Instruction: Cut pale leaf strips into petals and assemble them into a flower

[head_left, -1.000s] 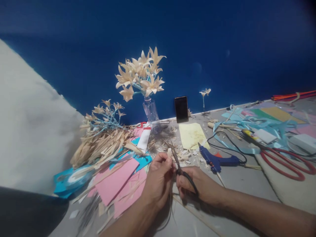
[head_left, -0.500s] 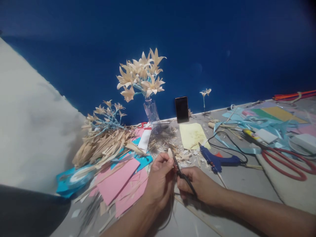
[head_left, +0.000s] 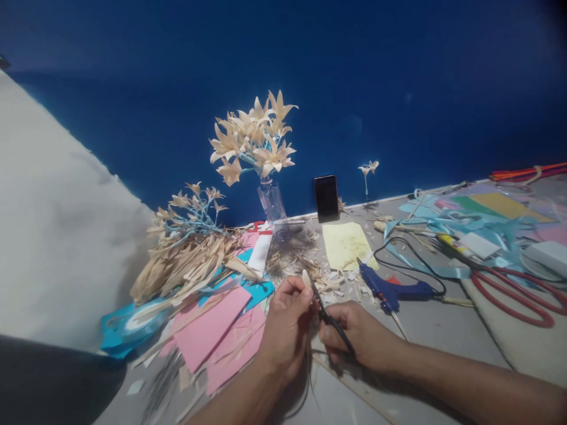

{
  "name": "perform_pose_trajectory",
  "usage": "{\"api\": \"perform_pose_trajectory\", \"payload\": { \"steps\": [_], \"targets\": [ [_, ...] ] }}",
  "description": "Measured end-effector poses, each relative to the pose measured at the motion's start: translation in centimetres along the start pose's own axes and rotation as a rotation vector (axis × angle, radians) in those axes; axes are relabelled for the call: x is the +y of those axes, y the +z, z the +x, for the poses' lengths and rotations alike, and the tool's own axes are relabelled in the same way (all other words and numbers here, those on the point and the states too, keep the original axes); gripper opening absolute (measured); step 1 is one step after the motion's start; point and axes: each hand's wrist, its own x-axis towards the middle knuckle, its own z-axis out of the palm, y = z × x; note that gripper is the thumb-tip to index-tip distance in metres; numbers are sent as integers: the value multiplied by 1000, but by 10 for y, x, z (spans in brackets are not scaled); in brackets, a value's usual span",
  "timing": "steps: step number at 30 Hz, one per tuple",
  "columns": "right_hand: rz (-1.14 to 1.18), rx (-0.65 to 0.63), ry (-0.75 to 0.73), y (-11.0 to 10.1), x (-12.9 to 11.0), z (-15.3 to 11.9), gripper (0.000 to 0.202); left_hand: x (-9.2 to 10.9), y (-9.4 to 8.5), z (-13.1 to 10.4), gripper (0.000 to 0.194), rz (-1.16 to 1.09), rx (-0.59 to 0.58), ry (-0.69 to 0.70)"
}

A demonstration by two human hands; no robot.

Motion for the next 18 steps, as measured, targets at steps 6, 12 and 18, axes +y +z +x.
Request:
{"api": "perform_pose_trajectory", "payload": {
  "steps": [6,12,18],
  "targets": [
    [4,5,4,-1,1,-1,42,1,-1,1,26,-11,-13,-1],
    [-4,20,18,-2,3,-1,33,3,1,1,23,-5,-9,18],
    [-30,16,-3,-2,3,-2,34,4,1,0,22,15,-11,14]
  ]
}}
